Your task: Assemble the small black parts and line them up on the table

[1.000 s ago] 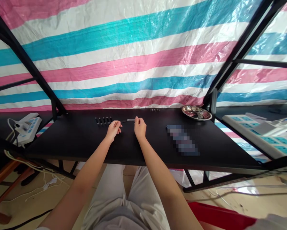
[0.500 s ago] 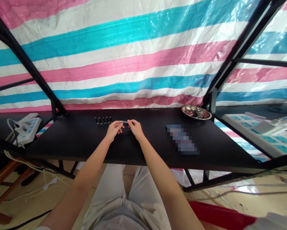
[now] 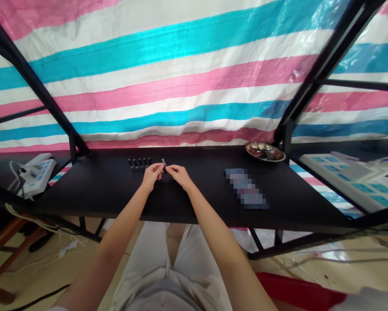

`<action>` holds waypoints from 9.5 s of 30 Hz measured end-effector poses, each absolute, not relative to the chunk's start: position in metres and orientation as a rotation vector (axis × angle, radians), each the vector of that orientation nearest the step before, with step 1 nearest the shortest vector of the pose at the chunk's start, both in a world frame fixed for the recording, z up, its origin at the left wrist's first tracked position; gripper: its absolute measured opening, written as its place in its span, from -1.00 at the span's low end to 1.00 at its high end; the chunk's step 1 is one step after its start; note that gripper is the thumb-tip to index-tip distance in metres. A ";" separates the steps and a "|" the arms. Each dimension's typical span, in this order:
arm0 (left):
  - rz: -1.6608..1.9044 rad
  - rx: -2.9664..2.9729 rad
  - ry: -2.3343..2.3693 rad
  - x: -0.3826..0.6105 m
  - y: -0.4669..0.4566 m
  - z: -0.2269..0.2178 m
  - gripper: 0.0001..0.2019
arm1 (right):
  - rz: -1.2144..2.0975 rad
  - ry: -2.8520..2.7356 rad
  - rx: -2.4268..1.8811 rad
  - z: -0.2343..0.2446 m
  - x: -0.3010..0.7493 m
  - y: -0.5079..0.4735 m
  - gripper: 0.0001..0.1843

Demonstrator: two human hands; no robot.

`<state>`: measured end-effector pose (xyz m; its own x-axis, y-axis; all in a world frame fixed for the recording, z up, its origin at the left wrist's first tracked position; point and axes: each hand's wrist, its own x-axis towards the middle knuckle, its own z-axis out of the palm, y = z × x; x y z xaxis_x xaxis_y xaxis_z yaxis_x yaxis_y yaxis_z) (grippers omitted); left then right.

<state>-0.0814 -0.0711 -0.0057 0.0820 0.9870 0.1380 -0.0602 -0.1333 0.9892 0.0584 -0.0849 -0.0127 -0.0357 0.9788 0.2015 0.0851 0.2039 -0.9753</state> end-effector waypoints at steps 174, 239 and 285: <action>1.253 1.687 1.278 -0.069 -0.075 -0.012 -0.62 | 0.236 -1.706 -1.370 -0.017 0.069 -0.077 -0.54; 1.159 1.396 1.070 -0.100 -0.097 -0.013 -0.86 | 0.284 -1.638 -1.902 0.020 0.130 -0.052 -0.83; 0.997 1.729 1.191 -0.102 -0.095 -0.019 -0.87 | 0.380 -1.587 -2.039 -0.015 0.120 0.039 -0.78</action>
